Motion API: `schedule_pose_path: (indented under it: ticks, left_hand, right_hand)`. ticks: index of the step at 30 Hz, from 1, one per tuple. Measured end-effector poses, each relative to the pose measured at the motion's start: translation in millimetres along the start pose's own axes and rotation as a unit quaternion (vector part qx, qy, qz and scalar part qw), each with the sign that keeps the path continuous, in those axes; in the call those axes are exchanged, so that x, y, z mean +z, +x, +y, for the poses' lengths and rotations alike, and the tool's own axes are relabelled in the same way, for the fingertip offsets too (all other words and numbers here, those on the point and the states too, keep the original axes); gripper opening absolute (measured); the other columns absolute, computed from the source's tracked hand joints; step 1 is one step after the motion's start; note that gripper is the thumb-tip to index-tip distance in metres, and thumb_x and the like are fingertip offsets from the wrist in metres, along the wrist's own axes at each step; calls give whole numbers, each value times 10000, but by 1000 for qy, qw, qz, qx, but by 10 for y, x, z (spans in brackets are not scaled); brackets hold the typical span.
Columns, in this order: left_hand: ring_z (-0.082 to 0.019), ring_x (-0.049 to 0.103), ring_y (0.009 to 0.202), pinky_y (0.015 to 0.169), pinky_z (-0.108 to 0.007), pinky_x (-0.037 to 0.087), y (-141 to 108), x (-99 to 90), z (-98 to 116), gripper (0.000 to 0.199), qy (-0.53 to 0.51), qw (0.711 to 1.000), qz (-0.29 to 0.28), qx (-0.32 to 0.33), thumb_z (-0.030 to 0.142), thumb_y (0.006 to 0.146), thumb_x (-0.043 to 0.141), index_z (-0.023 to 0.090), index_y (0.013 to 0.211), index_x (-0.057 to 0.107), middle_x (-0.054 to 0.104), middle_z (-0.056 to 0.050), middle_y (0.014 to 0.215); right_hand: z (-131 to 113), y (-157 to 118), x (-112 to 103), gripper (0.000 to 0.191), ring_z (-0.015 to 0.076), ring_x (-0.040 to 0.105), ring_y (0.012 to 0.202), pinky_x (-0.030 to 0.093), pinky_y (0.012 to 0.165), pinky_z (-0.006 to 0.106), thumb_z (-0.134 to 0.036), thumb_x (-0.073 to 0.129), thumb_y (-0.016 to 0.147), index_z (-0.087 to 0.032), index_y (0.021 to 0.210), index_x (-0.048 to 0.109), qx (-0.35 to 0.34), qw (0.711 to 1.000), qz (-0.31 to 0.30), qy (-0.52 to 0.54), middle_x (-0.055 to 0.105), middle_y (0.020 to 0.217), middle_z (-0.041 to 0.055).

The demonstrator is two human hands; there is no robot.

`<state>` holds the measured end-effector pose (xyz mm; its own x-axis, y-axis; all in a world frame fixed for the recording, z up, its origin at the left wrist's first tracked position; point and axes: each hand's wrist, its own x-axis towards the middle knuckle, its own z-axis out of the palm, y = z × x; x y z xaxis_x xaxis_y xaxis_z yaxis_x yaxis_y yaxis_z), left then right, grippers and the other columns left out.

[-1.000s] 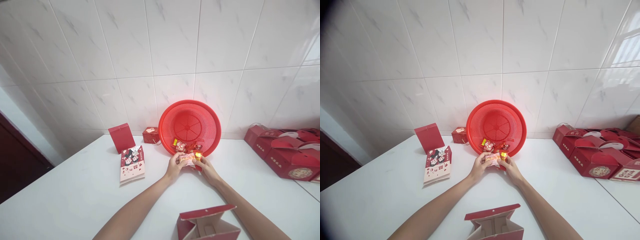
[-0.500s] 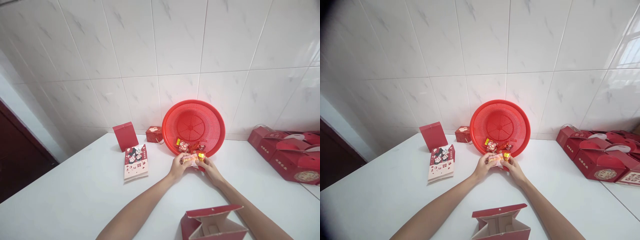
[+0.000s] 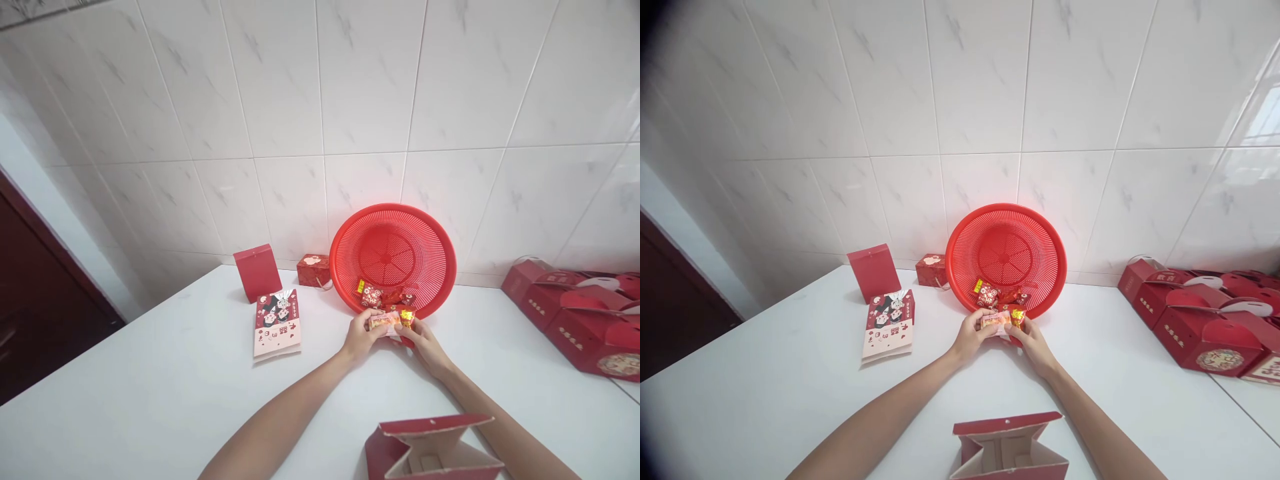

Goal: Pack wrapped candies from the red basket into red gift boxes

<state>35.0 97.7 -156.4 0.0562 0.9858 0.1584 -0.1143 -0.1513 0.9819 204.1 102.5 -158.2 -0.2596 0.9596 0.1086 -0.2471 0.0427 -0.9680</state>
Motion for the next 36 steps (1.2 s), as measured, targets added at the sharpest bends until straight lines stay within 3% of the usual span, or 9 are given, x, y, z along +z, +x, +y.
schedule_pose_path:
  ticks: [9, 14, 29, 36]
  left_hand:
    - [-191, 630, 794, 745, -300, 492, -8, 23, -73, 319, -36, 999, 7, -18, 267, 622, 772, 159, 904, 670, 702, -24, 837]
    - [-192, 617, 770, 728, -311, 484, -15, 29, -77, 378, -73, 996, 10, -41, 254, 585, 787, 152, 924, 654, 689, -29, 810]
    - [-223, 678, 872, 784, -319, 522, -47, -2, -49, 461, -80, 996, 35, -29, 293, 614, 817, 171, 1005, 603, 722, -59, 917]
    - [-243, 686, 917, 821, -341, 530, -62, -3, -32, 505, -87, 996, 29, -21, 290, 629, 802, 178, 1064, 571, 727, -78, 967]
  right_hand:
    - [21, -24, -5, 437, 326, 662, 1010, 519, 894, 442, -525, 819, 703, -200, 978, 719, 25, 1000, -7, -7, 743, 1064, 106]
    - [-7, -31, 7, 454, 330, 677, 979, 534, 890, 429, -565, 803, 692, -198, 951, 739, 27, 999, -6, -40, 758, 1020, 101]
    - [37, -23, 35, 443, 343, 690, 971, 578, 820, 409, -579, 799, 674, -214, 923, 777, 36, 999, 22, -20, 759, 1053, 99]
    - [73, 11, 11, 462, 364, 664, 1082, 554, 934, 448, -585, 804, 666, -210, 935, 776, 37, 999, 23, -16, 751, 1099, 105]
